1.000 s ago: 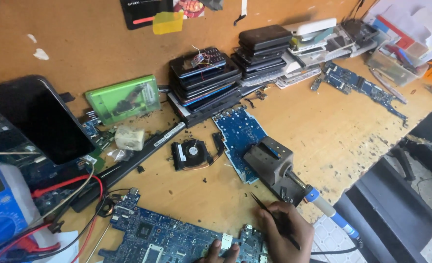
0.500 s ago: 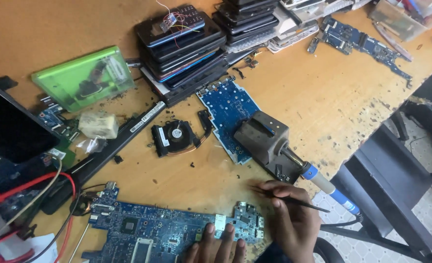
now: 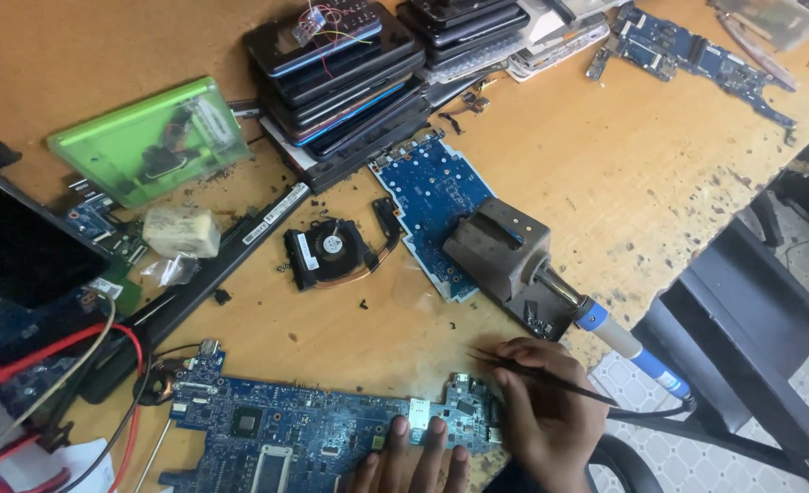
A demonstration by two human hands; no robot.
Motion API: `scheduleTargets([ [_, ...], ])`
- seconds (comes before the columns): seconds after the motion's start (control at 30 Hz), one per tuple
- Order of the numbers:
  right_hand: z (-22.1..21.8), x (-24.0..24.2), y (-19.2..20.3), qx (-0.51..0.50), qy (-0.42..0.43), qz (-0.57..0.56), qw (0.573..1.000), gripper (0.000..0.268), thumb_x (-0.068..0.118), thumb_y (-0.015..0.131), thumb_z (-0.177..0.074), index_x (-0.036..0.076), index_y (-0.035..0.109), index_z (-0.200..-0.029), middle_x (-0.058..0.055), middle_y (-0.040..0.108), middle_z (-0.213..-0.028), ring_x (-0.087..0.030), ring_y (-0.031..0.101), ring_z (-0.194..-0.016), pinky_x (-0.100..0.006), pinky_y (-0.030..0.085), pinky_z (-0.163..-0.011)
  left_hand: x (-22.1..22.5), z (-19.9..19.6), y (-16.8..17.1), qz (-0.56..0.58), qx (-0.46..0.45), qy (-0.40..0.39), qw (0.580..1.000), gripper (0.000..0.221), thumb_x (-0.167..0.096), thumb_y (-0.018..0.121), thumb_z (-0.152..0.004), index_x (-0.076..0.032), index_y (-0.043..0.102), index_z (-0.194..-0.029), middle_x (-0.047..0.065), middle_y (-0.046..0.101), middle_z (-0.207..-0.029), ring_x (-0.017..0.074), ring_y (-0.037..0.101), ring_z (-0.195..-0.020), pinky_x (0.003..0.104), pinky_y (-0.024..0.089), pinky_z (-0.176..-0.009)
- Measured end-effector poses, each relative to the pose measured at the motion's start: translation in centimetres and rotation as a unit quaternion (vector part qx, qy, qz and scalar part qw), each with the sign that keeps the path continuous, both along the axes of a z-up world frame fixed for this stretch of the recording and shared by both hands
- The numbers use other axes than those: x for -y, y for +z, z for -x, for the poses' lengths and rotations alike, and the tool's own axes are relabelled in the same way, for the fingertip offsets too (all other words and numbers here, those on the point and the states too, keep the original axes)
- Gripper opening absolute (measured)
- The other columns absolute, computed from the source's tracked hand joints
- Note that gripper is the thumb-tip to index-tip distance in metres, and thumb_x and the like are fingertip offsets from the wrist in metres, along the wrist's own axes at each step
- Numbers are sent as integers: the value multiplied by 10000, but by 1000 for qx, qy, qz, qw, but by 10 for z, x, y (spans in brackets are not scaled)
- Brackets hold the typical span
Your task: Soldering and inspecting components on a laptop motherboard using a soldering iron and a probe.
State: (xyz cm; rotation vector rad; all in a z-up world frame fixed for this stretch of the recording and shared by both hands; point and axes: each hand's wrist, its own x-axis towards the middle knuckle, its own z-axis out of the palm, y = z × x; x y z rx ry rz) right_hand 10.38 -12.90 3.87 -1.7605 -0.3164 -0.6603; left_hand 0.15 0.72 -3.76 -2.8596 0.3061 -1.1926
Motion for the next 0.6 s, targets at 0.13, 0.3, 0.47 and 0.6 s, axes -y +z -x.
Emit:
scheduleTargets([
  [0.13, 6, 6, 1, -27, 43, -44, 998, 167, -30, 709, -878, -12, 598, -1002, -190, 677, -961, -287, 715, -968, -342, 610, -892, 6, 4, -1, 35, -14, 4, 999, 539, -505, 450, -1125, -225, 320, -1567, -20, 541, -1531, 308, 542, -1394, 464, 337, -1165],
  [0.3, 16, -4, 7, -59, 53, -106, 991, 65, -32, 536, -989, 14, 514, -1029, -224, 644, -1035, -272, 730, -931, -344, 694, -821, 6, 9, 4, 35, -26, 2, 999, 518, -520, 442, -1139, -213, 353, -1547, -5, 575, -1512, 282, 563, -1384, 473, 352, -1171],
  [0.47, 14, -2, 4, -2, 35, 12, 999, 116, 30, 643, -927, -7, 547, -981, -232, 689, -972, -298, 743, -923, -353, 631, -869, 10, 11, -23, 47, -6, -60, 997, 432, -430, 467, -1138, -187, 443, -1494, -17, 604, -1474, 217, 582, -1363, 415, 357, -1203],
  [0.6, 13, 2, 6, -24, 92, -48, 994, 69, -22, 629, -933, -21, 578, -979, -207, 706, -947, -297, 770, -924, -362, 677, -882, 4, 6, -14, 23, 2, -70, 997, 553, -547, 524, -1134, -199, 380, -1538, -9, 521, -1553, 232, 523, -1423, 488, 333, -1229],
])
